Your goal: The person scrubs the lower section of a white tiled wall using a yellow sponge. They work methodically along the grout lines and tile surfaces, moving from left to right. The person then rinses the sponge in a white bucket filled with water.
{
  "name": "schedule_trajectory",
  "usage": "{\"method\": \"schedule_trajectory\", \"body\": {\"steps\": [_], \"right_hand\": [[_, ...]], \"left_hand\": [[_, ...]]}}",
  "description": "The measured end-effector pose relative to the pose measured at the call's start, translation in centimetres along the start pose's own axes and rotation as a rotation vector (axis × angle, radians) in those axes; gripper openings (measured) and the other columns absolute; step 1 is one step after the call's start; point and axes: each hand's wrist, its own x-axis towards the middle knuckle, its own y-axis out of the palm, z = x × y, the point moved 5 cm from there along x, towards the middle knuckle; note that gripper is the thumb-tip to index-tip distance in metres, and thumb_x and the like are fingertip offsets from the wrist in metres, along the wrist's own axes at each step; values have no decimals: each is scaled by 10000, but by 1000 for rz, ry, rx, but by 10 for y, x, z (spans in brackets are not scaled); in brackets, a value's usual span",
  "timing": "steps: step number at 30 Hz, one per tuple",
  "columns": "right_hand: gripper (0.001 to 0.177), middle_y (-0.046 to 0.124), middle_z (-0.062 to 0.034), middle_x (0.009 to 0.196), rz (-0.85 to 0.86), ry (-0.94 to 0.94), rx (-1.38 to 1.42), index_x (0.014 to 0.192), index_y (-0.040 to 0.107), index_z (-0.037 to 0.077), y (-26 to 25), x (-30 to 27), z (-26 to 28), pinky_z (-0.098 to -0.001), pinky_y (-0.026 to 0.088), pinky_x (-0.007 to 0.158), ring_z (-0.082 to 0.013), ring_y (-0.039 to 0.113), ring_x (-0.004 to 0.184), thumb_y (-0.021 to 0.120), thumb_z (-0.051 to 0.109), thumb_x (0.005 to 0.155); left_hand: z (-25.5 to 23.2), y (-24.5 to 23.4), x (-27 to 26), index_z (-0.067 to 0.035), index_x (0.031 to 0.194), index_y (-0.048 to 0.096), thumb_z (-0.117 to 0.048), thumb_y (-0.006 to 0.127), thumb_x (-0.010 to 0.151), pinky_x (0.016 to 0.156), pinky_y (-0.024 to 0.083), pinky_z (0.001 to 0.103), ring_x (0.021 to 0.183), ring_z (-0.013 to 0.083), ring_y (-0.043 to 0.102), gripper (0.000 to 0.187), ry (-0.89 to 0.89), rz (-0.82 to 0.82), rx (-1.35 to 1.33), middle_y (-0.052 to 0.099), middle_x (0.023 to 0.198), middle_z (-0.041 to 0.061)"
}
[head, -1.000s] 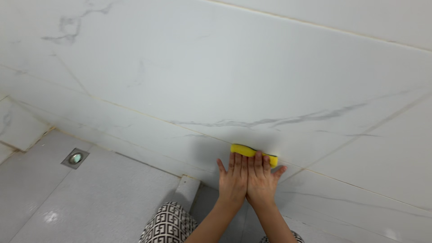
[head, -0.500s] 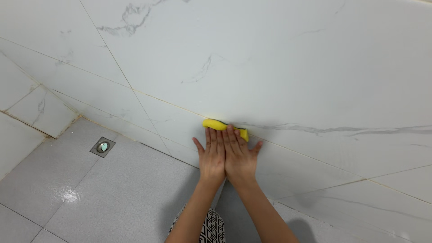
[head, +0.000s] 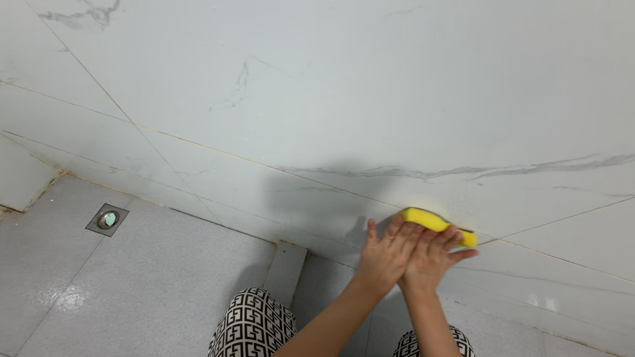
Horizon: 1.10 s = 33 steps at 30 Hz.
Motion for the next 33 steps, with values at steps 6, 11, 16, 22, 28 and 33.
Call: {"method": "schedule_trajectory", "body": {"steps": [6,11,16,22,28,33], "right_hand": [[789,-167,-159,1716,196,-127,110,1677,62,80,55,-71,45,-752,-176,1154,-302,-237,1572,480,266,1034],[757,-113,-152,1721,332,-133,71,1670,148,84,66,-87,41,-746,-203,1133,-297,-214,1565,488,201,1004],[736,-119,-80,1746,87,-104,59,1679,91,134,7,-10,12,-740,-215,1153,-236,-169,1613,457,318,1068],[741,-128,-79,1779,-71,-113,163,1681,19,96,-16,18,5,-735,-196,1187,-238,-167,1639,432,370,1130],[709,-78,-131,1737,198,-110,135,1669,125,35,30,-65,-2,-743,-185,1157,-275,-148,1588,410,237,1052],[710,-92,-113,1747,86,-15,60,1676,70,83,-4,-27,-54,-732,-209,1172,-248,-145,1614,397,316,1089]], "left_hand": [[35,40,-66,-28,1601,342,-228,584,944,1168,-16,725,1587,329,99,728,-104,224,80,275,1680,157],[32,40,-74,8,1560,372,-218,575,945,1182,53,708,1562,367,232,686,-196,240,-44,323,1646,205],[7,-5,-10,29,1512,434,-207,549,979,1088,85,827,1542,361,295,594,-131,101,-86,424,1579,212],[-2,-17,10,19,1531,446,-197,543,995,1063,112,863,1548,356,278,586,-104,-7,-78,433,1590,207],[-14,25,-42,55,1583,339,-168,582,954,1101,41,829,1576,396,126,711,-159,236,-163,271,1669,245],[-55,18,4,-21,1621,278,-248,613,977,1082,-47,824,1599,338,-41,761,-2,155,17,136,1722,168]]}}
